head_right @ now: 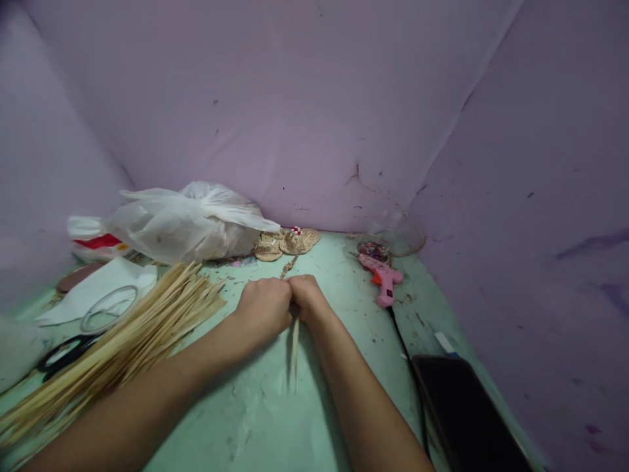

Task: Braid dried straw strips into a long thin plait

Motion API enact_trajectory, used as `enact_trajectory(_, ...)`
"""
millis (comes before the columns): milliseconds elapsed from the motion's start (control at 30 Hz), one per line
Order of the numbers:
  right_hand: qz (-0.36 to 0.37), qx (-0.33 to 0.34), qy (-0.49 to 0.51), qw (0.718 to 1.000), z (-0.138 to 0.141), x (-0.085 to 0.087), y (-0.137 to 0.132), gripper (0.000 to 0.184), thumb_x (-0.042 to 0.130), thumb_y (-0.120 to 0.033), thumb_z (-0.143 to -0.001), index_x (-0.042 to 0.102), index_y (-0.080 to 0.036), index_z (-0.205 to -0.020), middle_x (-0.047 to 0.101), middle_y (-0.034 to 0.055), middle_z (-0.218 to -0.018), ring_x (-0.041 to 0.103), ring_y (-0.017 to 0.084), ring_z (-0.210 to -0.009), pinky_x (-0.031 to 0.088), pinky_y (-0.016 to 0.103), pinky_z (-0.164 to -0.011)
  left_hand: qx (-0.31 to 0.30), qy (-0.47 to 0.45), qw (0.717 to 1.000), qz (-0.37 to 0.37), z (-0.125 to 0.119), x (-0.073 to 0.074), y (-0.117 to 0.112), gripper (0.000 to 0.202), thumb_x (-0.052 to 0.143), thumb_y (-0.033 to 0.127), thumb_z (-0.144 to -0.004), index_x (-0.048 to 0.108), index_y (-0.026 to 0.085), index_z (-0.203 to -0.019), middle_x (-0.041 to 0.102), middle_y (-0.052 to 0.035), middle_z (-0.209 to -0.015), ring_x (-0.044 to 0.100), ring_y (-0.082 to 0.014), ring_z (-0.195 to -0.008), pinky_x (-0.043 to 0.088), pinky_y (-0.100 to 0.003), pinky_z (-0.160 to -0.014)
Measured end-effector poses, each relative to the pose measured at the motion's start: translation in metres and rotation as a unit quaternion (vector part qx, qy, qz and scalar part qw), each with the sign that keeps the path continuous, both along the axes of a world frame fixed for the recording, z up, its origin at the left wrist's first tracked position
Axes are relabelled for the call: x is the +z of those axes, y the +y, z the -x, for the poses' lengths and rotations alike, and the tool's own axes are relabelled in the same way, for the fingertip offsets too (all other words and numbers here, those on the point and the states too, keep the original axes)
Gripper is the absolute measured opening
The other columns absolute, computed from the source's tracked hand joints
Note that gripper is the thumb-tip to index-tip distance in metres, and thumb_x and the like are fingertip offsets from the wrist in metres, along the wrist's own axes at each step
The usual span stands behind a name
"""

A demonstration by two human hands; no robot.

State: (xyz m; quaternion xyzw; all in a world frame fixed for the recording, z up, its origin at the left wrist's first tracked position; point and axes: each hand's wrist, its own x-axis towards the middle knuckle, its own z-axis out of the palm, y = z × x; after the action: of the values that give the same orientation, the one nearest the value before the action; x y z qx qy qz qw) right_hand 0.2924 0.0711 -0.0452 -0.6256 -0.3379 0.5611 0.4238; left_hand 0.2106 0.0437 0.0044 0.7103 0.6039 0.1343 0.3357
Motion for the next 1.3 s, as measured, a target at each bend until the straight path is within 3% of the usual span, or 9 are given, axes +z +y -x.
enact_trajectory(167,0.02,0.058,0.01,0.998,-0.003,0.006,-0.002,0.009,0.043,-0.007,-0.049,0.049,-0.013,-0.046,0.031,-0.0062,-0.031,0.025,0.005,-0.032,0.018,0.019,-0.035,0.062,0.001,0.996,-0.057,0.029,0.015,0.032,0.007,0.06,0.015,-0.056,0.055,0.014,-0.052,0.048,-0.0045,-0.046,0.052,-0.0179,-0.057,0.033,-0.023,-0.05)
enact_trajectory(233,0.018,0.075,0.004,0.997,-0.003,0.007,-0.003,0.009,0.044,-0.008,-0.049,0.052,-0.012,-0.048,0.032,-0.0062,-0.031,0.023,0.004,-0.031,0.015,0.018,-0.034,0.102,-0.075,0.99,0.068,0.038,0.013,0.045,0.007,0.054,0.015,-0.062,0.055,0.013,-0.055,0.048,-0.0023,-0.043,0.043,-0.0111,-0.041,0.029,-0.022,-0.043)
enact_trajectory(333,0.004,0.09,0.001,0.996,-0.004,0.006,-0.003,0.009,0.045,-0.01,-0.051,0.053,-0.012,-0.048,0.037,-0.0049,-0.033,0.025,0.004,-0.032,0.015,0.018,-0.034,0.077,-0.201,0.947,0.24,0.04,-0.002,0.052,0.008,0.05,0.01,-0.064,0.054,0.011,-0.057,0.051,-0.002,-0.045,0.039,-0.0065,-0.036,0.028,-0.018,-0.038)
enact_trajectory(467,-0.011,0.1,0.015,0.995,-0.004,0.003,-0.002,0.009,0.047,-0.01,-0.052,0.056,-0.011,-0.054,0.048,-0.002,-0.041,0.031,0.004,-0.034,0.019,0.018,-0.036,0.052,-0.263,0.903,0.337,0.034,-0.019,0.051,0.013,0.048,0.009,-0.067,0.054,0.009,-0.056,0.051,-0.0025,-0.045,0.043,-0.0055,-0.036,0.032,-0.016,-0.037)
enact_trajectory(667,-0.061,0.183,-0.106,0.975,-0.011,0.007,-0.001,0.009,0.046,-0.011,-0.056,0.054,-0.012,-0.053,0.044,-0.0046,-0.039,0.028,0.004,-0.035,0.018,0.018,-0.037,0.037,-0.176,0.949,0.258,0.03,-0.021,0.05,0.014,0.046,0.007,-0.064,0.05,0.011,-0.052,0.04,0.0025,-0.035,0.036,-0.0064,-0.029,0.028,-0.018,-0.033)
enact_trajectory(800,-0.108,0.243,-0.261,0.928,-0.016,0.011,0.0,0.012,0.046,-0.012,-0.057,0.058,-0.011,-0.054,0.048,-0.0025,-0.045,0.036,0.006,-0.042,0.023,0.019,-0.042,0.05,-0.077,0.979,0.182,0.025,-0.028,0.05,0.016,0.052,0.014,-0.06,0.047,0.013,-0.045,0.039,0.001,-0.033,0.037,-0.0087,-0.032,0.026,-0.021,-0.036)
enact_trajectory(1000,-0.164,0.237,-0.565,0.773,-0.008,0.024,-0.01,0.019,0.05,-0.013,-0.058,0.066,-0.014,-0.067,0.064,0.0091,-0.067,0.055,0.016,-0.062,0.031,0.023,-0.052,0.107,-0.086,0.99,0.028,0.02,-0.047,0.05,0.018,0.056,0.014,-0.052,0.04,0.015,-0.043,0.03,0.0053,-0.035,0.029,-0.0057,-0.037,0.017,-0.021,-0.038)
enact_trajectory(1133,-0.111,0.209,-0.636,0.735,0.002,0.037,-0.02,0.022,0.05,-0.019,-0.064,0.067,-0.015,-0.077,0.065,0.0136,-0.076,0.059,0.021,-0.071,0.037,0.025,-0.057,0.149,-0.167,0.97,0.092,0.015,-0.045,0.047,0.016,0.051,0.01,-0.054,0.039,0.016,-0.045,0.031,0.005,-0.035,0.027,-0.0056,-0.035,0.014,-0.021,-0.037)
enact_trajectory(1300,-0.073,0.174,-0.658,0.729,0.014,0.051,-0.032,0.027,0.051,-0.025,-0.068,0.065,-0.013,-0.087,0.064,0.0157,-0.08,0.06,0.023,-0.078,0.04,0.027,-0.063,0.196,-0.257,0.925,0.202,0.013,-0.039,0.044,0.017,0.05,0.008,-0.053,0.038,0.017,-0.047,0.031,0.0047,-0.032,0.027,-0.0063,-0.031,0.013,-0.02,-0.035)
